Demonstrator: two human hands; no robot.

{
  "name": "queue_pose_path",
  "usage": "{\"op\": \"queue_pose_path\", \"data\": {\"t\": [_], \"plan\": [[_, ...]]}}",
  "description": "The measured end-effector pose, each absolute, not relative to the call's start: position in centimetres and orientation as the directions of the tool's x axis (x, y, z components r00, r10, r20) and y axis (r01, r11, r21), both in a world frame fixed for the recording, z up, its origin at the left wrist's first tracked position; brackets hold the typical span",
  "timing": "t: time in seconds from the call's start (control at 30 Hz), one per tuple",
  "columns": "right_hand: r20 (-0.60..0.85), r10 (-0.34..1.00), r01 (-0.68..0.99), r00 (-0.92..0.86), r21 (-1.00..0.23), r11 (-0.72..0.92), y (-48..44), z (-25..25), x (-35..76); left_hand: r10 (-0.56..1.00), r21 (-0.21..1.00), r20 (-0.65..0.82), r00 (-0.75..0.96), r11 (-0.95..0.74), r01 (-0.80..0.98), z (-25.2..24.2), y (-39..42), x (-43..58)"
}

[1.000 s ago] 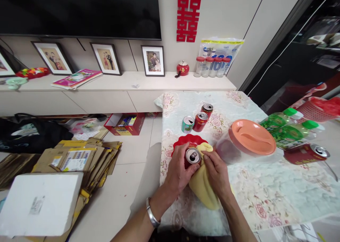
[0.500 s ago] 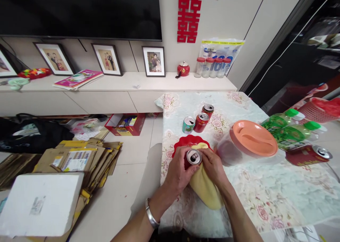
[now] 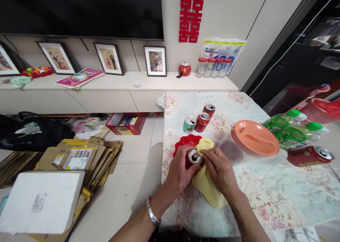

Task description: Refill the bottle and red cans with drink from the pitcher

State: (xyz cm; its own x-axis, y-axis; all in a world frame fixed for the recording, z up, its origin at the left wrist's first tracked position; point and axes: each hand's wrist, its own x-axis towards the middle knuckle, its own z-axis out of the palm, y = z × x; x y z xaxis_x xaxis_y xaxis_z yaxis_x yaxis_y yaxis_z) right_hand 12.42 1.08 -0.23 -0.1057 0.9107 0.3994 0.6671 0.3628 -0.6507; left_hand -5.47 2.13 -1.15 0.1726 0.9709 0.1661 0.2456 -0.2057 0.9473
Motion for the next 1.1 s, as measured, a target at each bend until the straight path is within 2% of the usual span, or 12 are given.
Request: {"op": "queue_pose_path", "data": {"t": [0.4, 0.7, 1.1], "plan": [[0.283, 0.906, 0.734, -0.314, -0.533, 0.420, 3.5, 1.8, 12.6, 0.974, 0.955, 0.140, 0.176, -0.180, 0.238, -1.2, 2.3, -5.8], [0.301, 0.917, 0.823, -0.263, -0.425, 0.376, 1.2, 1.5, 12.1, 0.961, 0.942, 0.240, 0.134, -0.264, 0.208, -1.5, 1.9, -5.2], [0.389, 0.894, 0.825, -0.224, -0.412, 0.386, -0.5, 1.0, 12.2, 0.964, 0.944, 0.232, 0.130, -0.256, 0.208, -1.5, 1.8, -5.1]]}}
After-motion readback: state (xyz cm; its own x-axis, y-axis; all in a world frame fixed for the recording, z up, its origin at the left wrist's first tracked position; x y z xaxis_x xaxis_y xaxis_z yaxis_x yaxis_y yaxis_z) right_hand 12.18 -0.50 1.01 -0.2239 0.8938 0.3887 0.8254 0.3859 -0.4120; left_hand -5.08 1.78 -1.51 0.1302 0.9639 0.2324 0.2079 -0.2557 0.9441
